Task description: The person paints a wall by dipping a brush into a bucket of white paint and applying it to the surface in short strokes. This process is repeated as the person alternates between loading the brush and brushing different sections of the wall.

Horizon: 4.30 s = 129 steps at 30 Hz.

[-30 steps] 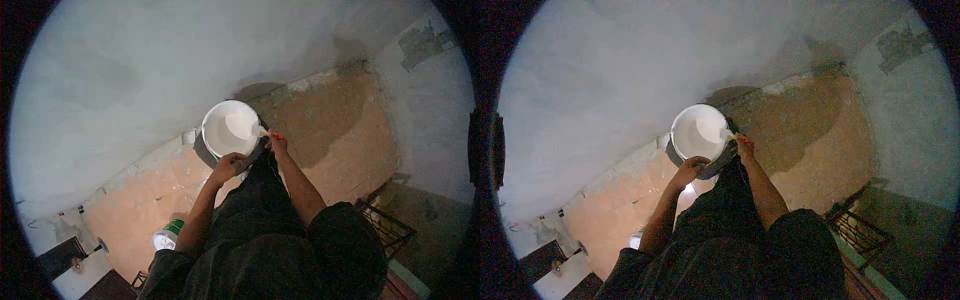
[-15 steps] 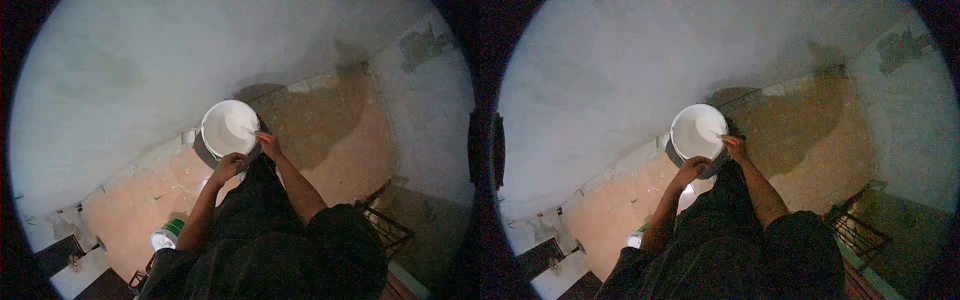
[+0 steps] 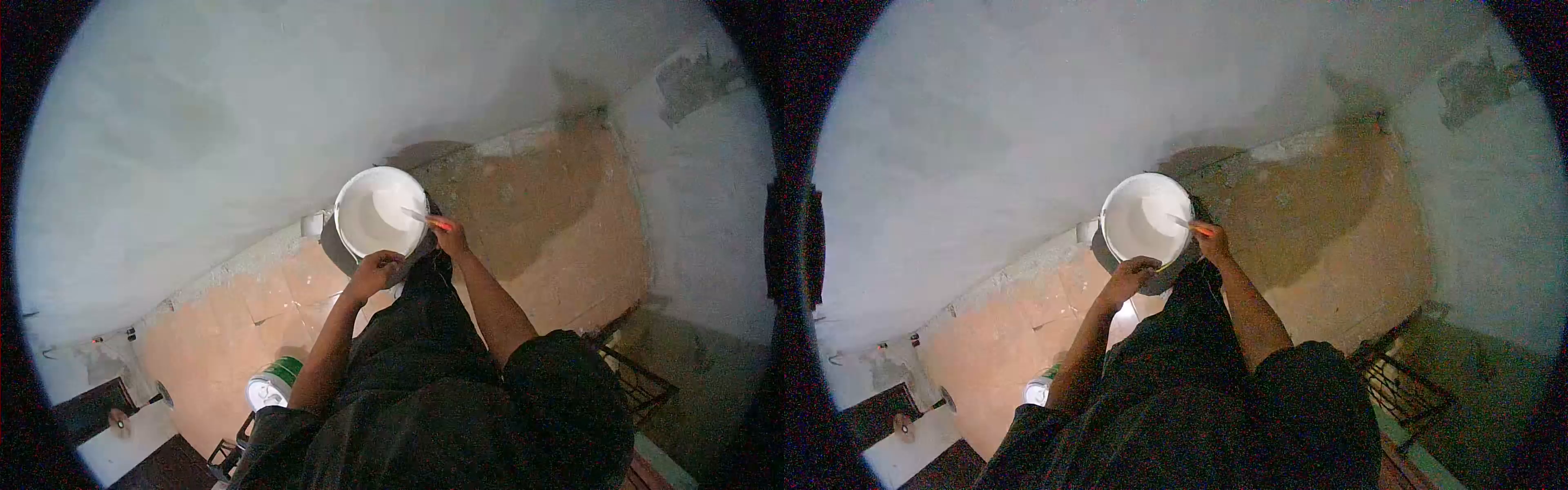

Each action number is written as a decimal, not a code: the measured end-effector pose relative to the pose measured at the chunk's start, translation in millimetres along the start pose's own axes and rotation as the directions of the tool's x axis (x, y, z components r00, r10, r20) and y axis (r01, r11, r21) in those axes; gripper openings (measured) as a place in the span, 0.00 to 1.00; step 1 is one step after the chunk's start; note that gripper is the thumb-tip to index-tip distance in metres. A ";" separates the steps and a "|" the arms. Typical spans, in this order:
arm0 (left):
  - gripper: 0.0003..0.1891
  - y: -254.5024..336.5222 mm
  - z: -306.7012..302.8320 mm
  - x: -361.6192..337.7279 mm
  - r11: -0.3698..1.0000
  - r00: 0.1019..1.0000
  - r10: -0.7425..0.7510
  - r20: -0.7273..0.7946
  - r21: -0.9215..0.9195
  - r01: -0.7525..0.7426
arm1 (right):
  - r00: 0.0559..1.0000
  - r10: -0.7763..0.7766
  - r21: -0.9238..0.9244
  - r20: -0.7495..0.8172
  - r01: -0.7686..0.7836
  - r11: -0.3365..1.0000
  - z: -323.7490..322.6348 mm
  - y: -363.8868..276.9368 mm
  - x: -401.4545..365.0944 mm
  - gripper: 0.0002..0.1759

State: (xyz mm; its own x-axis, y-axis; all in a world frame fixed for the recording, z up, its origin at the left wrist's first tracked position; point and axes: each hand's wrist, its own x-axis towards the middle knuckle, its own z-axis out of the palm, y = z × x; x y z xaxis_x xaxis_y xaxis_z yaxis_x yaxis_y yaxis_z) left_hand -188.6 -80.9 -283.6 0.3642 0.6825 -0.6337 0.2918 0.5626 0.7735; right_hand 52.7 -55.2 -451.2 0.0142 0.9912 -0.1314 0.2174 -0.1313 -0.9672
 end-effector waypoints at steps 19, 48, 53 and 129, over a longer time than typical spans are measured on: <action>0.15 33.4 -2.4 2.7 0.999 0.999 0.028 0.045 0.016 -0.029 | 0.824 0.566 0.402 0.036 -0.530 0.746 -0.5 -29.9 -6.6 0.23; 0.14 155.9 -94.6 -210.7 0.520 0.423 0.838 -0.343 0.272 -0.810 | 0.948 -0.257 0.975 -0.188 0.212 0.068 -26.8 -303.6 -19.7 0.09; 0.06 182.7 -95.9 -210.9 0.362 0.310 0.932 -0.189 0.443 -0.820 | 0.849 -0.420 0.906 -0.320 0.405 0.128 -58.1 -348.1 -1.3 0.10; 0.06 198.9 -27.9 -248.2 0.022 -0.048 0.996 -0.070 0.755 -0.656 | 0.033 -0.637 -0.350 0.770 0.857 -0.379 -73.4 -593.2 11.9 0.03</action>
State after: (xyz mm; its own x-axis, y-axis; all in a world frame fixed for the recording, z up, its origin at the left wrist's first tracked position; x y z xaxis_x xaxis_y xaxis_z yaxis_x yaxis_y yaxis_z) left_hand -245.7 -125.4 27.4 0.2109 0.5604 0.8009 0.4351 -0.7875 0.4364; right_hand -4.5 35.6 136.9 -0.8895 0.1049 0.4448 0.2716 0.9040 0.3301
